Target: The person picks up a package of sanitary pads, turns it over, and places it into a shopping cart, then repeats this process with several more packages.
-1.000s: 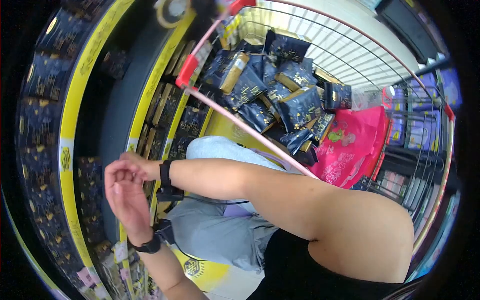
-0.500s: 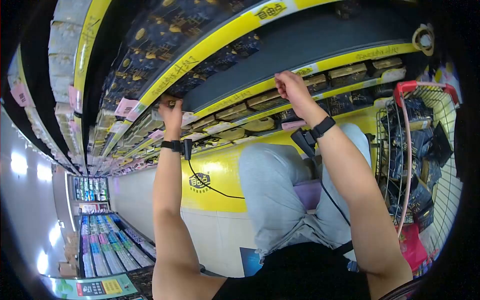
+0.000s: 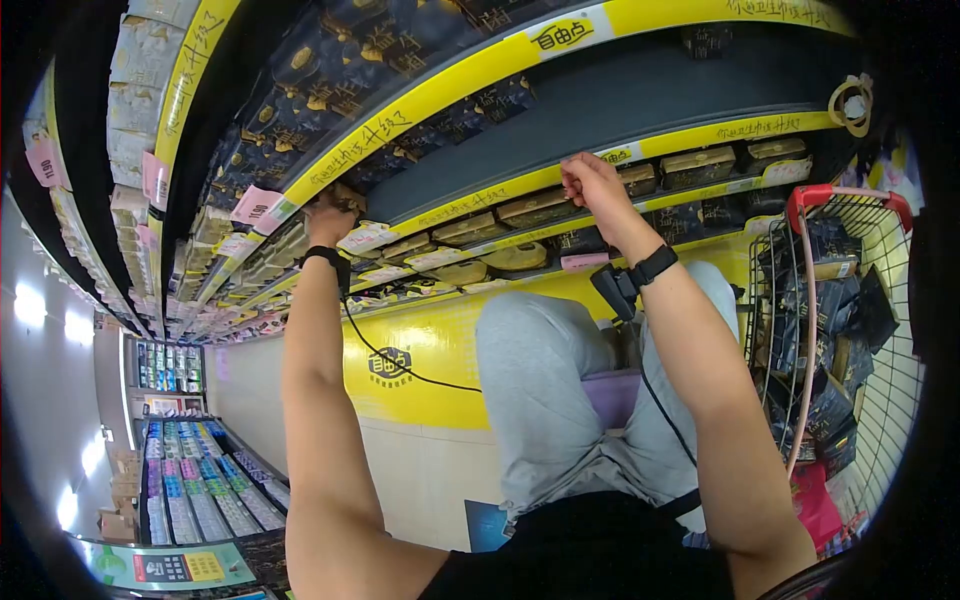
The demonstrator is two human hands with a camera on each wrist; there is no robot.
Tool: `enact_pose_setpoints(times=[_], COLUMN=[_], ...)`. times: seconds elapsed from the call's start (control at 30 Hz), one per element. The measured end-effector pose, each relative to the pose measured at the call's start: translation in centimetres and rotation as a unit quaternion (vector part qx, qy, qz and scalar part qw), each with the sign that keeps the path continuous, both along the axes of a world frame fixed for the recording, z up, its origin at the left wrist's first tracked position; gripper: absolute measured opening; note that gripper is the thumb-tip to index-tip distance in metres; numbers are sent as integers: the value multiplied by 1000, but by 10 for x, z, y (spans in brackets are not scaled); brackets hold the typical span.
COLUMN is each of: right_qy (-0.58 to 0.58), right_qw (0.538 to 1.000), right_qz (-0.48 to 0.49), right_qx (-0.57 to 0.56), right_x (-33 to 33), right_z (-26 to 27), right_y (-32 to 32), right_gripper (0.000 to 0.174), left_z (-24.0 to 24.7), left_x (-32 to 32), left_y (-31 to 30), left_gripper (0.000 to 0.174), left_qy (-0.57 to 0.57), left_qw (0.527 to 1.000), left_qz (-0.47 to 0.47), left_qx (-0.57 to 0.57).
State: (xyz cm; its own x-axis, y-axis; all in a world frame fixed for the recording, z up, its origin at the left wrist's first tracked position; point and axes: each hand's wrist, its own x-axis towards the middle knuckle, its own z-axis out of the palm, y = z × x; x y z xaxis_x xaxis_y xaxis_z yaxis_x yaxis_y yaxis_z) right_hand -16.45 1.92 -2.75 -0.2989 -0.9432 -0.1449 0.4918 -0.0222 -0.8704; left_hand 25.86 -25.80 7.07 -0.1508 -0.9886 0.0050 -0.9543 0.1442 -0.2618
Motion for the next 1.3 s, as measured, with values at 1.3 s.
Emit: enact_pose_setpoints(times=[1.3], right_qy=[-13], right_qw=[983], right_qz=[185], right_qx=[-18], right_x=[30], right_z=[9], right_y=[11], right_gripper=[35], left_z=[19], left_x=[-191], left_y=[364], left_gripper=[75], left_qy=[760], left_qw=[314], left_qz=[-121], left_qx=[556])
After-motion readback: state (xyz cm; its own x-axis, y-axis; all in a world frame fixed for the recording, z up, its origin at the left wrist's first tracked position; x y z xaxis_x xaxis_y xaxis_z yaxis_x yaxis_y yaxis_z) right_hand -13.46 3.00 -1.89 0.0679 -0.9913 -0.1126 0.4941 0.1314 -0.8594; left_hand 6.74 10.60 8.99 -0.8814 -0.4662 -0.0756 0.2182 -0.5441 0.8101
